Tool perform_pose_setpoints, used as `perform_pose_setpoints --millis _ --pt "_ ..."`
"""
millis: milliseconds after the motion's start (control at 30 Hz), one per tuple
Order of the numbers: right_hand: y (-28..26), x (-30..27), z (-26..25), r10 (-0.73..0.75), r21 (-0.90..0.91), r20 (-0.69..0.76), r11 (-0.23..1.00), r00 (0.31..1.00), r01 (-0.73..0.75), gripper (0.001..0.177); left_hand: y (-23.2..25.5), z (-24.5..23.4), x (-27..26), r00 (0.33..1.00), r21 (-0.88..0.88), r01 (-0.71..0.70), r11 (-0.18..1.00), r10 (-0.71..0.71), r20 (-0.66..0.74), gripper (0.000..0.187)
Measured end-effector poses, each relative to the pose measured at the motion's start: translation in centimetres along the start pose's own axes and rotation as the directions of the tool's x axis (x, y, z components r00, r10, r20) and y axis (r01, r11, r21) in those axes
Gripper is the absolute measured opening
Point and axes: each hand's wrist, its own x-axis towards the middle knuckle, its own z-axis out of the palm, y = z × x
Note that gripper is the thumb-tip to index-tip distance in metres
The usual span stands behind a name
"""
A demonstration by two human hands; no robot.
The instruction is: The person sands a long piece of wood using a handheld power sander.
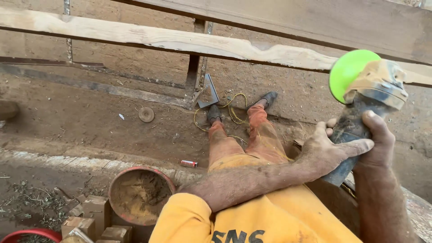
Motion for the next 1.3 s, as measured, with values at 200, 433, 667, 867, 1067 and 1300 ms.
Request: perform_pose_setpoints --millis 200,433,667,867,1067,1300 --pt "1.5 -1.1 8.2 0.047 -0.044 0.029 0.998 0.998 -0.046 0.065 -1.9 -5.6 -3.3 0.976 -0.365 -0.199 0.91 0.216 0.007 0.07" --pt "3.3 -0.6 8.1 0.057 -0.065 0.181 0.997 0.982 -0.046 0.065 -4.9 -6.4 -3.2 0.918 -0.484 -0.365 0.795 0.395 -0.044 0.043" --pt "3.5 -0.4 7.6 0.092 -0.074 0.07 0.993 0.993 -0.087 0.059 -2.5 -6.1 -4.2 0.981 -0.262 -0.172 0.95 0.141 -0.13 0.072" --pt "4.7 0.9 4.2 0.116 -0.091 0.15 0.99 0.982 -0.104 0.057 -1.7 -5.0 -2.8 0.962 -0.474 -0.274 0.837 0.245 -0.122 0.079" --pt "3.6 1.0 2.3 -0.053 -0.017 0.047 0.998 0.997 0.054 0.064 -0.7 -3.9 -1.9 0.999 0.007 -0.047 0.999 0.047 -0.021 0.083" --pt "3.7 2.4 16.0 0.164 -0.213 0.293 0.972 0.942 -0.102 0.06 0.1 -12.0 -4.6 0.93 -0.49 -0.364 0.792 0.279 -0.24 0.055"
